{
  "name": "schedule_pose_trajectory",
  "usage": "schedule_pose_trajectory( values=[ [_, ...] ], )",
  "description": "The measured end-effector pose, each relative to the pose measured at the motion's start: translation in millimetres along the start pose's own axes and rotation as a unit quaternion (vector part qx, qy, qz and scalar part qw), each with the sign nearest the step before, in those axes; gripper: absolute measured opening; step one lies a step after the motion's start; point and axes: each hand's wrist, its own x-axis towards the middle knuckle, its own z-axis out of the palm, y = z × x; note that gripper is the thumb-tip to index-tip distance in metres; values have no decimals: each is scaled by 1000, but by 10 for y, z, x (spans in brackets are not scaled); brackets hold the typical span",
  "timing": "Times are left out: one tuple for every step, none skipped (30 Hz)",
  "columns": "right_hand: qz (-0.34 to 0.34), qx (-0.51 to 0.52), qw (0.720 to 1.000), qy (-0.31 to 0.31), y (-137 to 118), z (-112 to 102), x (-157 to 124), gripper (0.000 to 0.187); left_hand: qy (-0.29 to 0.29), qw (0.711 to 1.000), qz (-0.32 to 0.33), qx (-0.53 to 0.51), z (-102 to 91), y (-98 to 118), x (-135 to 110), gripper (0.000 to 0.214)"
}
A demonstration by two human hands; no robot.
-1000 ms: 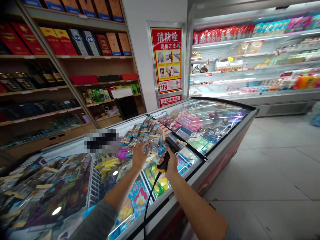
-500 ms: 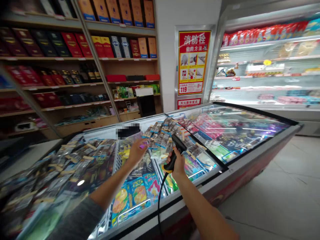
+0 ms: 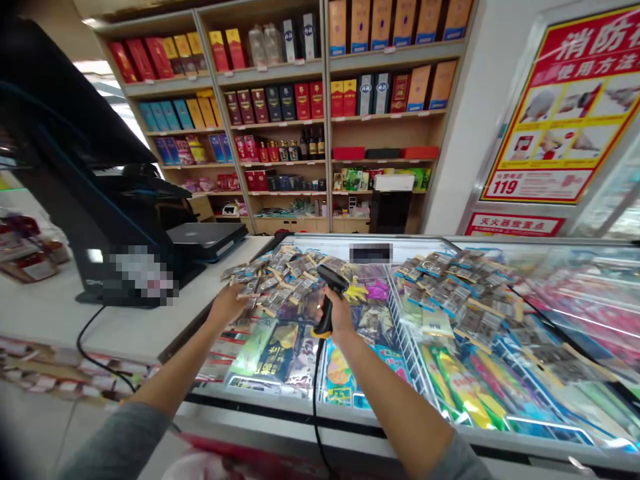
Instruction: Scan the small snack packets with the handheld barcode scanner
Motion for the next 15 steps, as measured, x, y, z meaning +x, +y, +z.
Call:
schedule_pose_trajectory(
  values=[
    [15, -4, 1000, -10, 98, 66, 25, 39, -18, 999, -20, 18, -12, -127, -16, 31],
    [28, -7, 999, -21, 190, 121, 49, 39, -41, 998, -36, 27, -12, -224, -31, 34],
    [40, -11, 999, -33, 274, 163, 70, 39, -66, 996, -45, 29, -4, -293, -44, 38],
    [51, -15, 998, -44, 350, 193, 91, 40, -87, 995, -51, 23, 8, -337, -55, 42],
    [60, -18, 997, -51, 417, 214, 110, 40, -104, 993, -55, 15, 21, -361, -62, 46],
    [67, -22, 996, -53, 476, 225, 128, 41, -114, 992, -61, 9, 30, -371, -66, 49],
    [73, -25, 996, -51, 526, 230, 145, 42, -119, 990, -70, 6, 35, -370, -67, 50],
    [76, -27, 996, -48, 567, 229, 160, 43, -124, 989, -80, 7, 33, -364, -65, 49],
    [77, -29, 995, -46, 600, 223, 172, 43, -132, 987, -90, 8, 24, -355, -63, 46],
    [76, -31, 996, -46, 625, 214, 181, 43, -143, 985, -95, 7, 11, -344, -62, 41],
    [73, -33, 996, -48, 642, 203, 186, 43, -153, 984, -95, 1, -4, -329, -64, 35],
    [68, -33, 996, -51, 652, 190, 187, 42, -161, 983, -91, -12, -18, -310, -69, 29],
    [63, -34, 996, -53, 656, 174, 183, 42, -162, 982, -86, -38, -26, -281, -80, 24],
    [57, -35, 996, -54, 653, 155, 175, 43, -150, 982, -82, -77, -25, -240, -94, 21],
    [52, -37, 997, -53, 642, 134, 162, 43, -123, 981, -77, -128, -12, -184, -111, 20]
  ],
)
